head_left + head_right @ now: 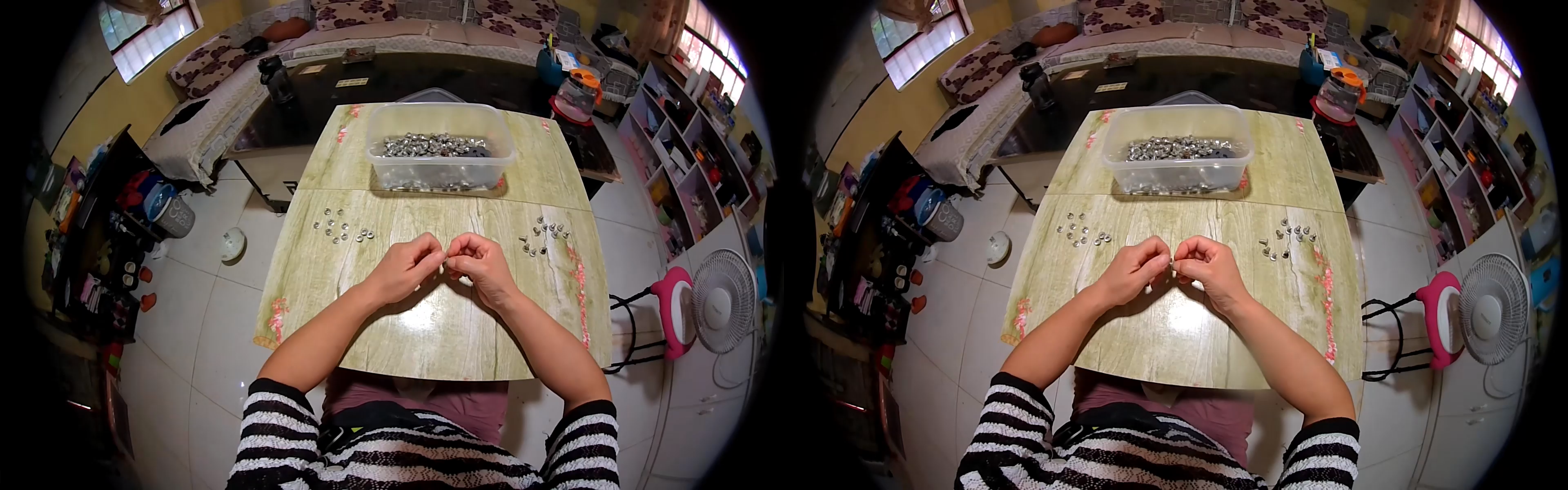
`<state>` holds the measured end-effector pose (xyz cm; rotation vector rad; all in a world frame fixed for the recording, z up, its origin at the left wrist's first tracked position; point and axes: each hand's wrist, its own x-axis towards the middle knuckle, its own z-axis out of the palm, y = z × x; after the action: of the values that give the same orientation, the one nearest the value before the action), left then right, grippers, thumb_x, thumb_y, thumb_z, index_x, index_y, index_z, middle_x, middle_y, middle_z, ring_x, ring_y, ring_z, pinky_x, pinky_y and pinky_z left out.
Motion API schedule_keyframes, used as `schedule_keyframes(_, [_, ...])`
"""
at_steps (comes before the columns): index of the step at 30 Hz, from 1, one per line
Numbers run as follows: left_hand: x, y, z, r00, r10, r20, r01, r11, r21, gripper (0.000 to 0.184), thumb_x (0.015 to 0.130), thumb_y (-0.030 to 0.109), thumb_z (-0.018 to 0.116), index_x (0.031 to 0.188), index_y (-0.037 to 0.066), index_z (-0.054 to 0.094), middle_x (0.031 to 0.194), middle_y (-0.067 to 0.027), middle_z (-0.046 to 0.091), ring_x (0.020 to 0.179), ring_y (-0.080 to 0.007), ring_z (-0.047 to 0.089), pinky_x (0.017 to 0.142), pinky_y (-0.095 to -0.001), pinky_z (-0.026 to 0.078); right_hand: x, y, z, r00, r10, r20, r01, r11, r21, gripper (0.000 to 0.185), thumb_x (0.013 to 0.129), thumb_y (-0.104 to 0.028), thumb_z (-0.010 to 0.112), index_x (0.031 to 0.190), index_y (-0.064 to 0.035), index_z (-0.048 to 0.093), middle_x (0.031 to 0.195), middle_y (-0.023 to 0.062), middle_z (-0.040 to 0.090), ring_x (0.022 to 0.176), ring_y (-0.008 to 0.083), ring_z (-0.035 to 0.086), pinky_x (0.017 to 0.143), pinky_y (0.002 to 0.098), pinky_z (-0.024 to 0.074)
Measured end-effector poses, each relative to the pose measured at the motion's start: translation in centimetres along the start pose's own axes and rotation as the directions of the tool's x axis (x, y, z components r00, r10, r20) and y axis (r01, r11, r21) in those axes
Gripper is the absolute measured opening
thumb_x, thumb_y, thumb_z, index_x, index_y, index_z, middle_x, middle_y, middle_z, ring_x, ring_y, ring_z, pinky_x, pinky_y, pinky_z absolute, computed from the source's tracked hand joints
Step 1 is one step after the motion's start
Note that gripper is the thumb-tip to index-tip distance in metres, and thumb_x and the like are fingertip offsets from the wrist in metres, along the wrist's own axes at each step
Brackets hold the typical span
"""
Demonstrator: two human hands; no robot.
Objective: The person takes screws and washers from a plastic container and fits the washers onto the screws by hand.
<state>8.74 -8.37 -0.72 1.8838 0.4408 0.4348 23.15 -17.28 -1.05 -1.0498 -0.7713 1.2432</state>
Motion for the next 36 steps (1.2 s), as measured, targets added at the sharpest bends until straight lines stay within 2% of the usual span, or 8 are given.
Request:
schedule_keyframes(5, [0.0,-0.5,0.2,0.99,0.124,-0.066,-0.123,0.992,0.02,0.02,0.086,0.022,0.046,0.076,0.005,0.047,0.057,0.0009,0.047,0.052,-0.0063,0.046,0.049,-0.0203,0.038,0.2,0.3,-0.2,1.0,-0.016,0.015,0.016,1.0,0.003,0.01,0.069,0.001,0.058,0.077,-0.0017,0.053,0.068,0.0023,0.055,0.058,0.0073,0.051,0.054,0.0187,0.0427])
schedule_keyframes(12, [0.0,-0.3,-0.2,0.999,0.044,0.006,-0.045,0.996,0.078,0.015,0.083,0.019,0.051,0.082,0.004,0.047,0.065,0.0006,0.05,0.055,-0.0064,0.047,0.05,-0.0204,0.038,0.1,0.2,-0.2,1.0,-0.008,0.015,0.008,1.0,0.004,0.01,0.069,0.001,0.058,0.077,-0.0016,0.053,0.069,0.0023,0.055,0.059,0.0075,0.052,0.054,0.0187,0.0427])
schedule_keyframes(14, [-0.2,0.0,0.0,0.996,0.066,-0.066,-0.067,0.998,-0.013,0.02,0.083,0.023,0.048,0.079,0.003,0.049,0.061,-0.0076,0.051,0.056,-0.0164,0.048,0.054,-0.0274,0.04,0.1,0.2,-0.3,1.0,-0.006,0.014,0.006,1.0,0.015,0.01,0.069,0.001,0.058,0.077,-0.0016,0.053,0.069,0.0022,0.055,0.059,0.0075,0.052,0.054,0.0187,0.0427])
schedule_keyframes(17, [0.0,-0.6,0.1,0.988,0.143,-0.067,-0.14,0.989,0.038,0.021,0.087,0.024,0.046,0.078,0.004,0.048,0.06,0.0001,0.049,0.054,-0.0067,0.047,0.049,-0.0211,0.039,0.1,0.2,-0.2,1.0,-0.012,0.018,0.011,1.0,0.015,0.01,0.069,0.001,0.058,0.077,-0.0016,0.053,0.069,0.0021,0.054,0.058,0.0076,0.051,0.054,0.0187,0.0426])
schedule_keyframes(20, [0.1,-0.7,-0.3,0.999,0.034,0.03,-0.036,0.997,0.074,0.018,0.084,0.021,0.05,0.082,0.004,0.047,0.067,0.0002,0.051,0.056,-0.0066,0.047,0.051,-0.0209,0.039,0.1,0.2,-0.1,1.0,-0.001,0.019,0.001,1.0,-0.001,0.01,0.069,0.002,0.058,0.076,-0.0016,0.053,0.069,0.0019,0.054,0.058,0.0075,0.051,0.054,0.0187,0.0425])
schedule_keyframes(23, [0.1,-0.3,-0.2,0.998,0.006,-0.059,-0.003,0.999,0.042,0.017,0.084,0.02,0.05,0.082,0.004,0.047,0.067,0.0001,0.051,0.056,-0.0065,0.047,0.05,-0.0208,0.039,0.2,0.4,-0.3,1.0,-0.009,0.012,0.009,1.0,0.004,0.009,0.069,0.001,0.058,0.076,-0.0016,0.053,0.068,0.0018,0.054,0.058,0.0074,0.05,0.053,0.0186,0.0422])
schedule_keyframes(30, [0.1,-0.9,-0.1,0.99,0.137,-0.045,-0.137,0.991,0.006,0.019,0.087,0.022,0.046,0.081,0.004,0.048,0.061,0.0002,0.049,0.054,-0.0063,0.046,0.05,-0.0205,0.038,0.1,0.2,0.0,1.0,-0.014,0.009,0.014,1.0,0.007,0.009,0.069,0.002,0.057,0.076,-0.0016,0.053,0.068,0.002,0.054,0.057,0.0074,0.05,0.053,0.0187,0.042])
schedule_keyframes(36, [0.1,-0.5,-0.2,1.0,-0.005,-0.023,0.006,1.0,0.025,0.015,0.084,0.018,0.05,0.085,0.004,0.046,0.066,0.0006,0.049,0.056,-0.0059,0.046,0.051,-0.0203,0.038,0.2,0.2,-0.2,1.0,-0.016,0.001,0.016,1.0,0.009,0.009,0.069,0.002,0.057,0.075,-0.0016,0.053,0.067,0.0022,0.054,0.056,0.0073,0.05,0.053,0.0186,0.0417])
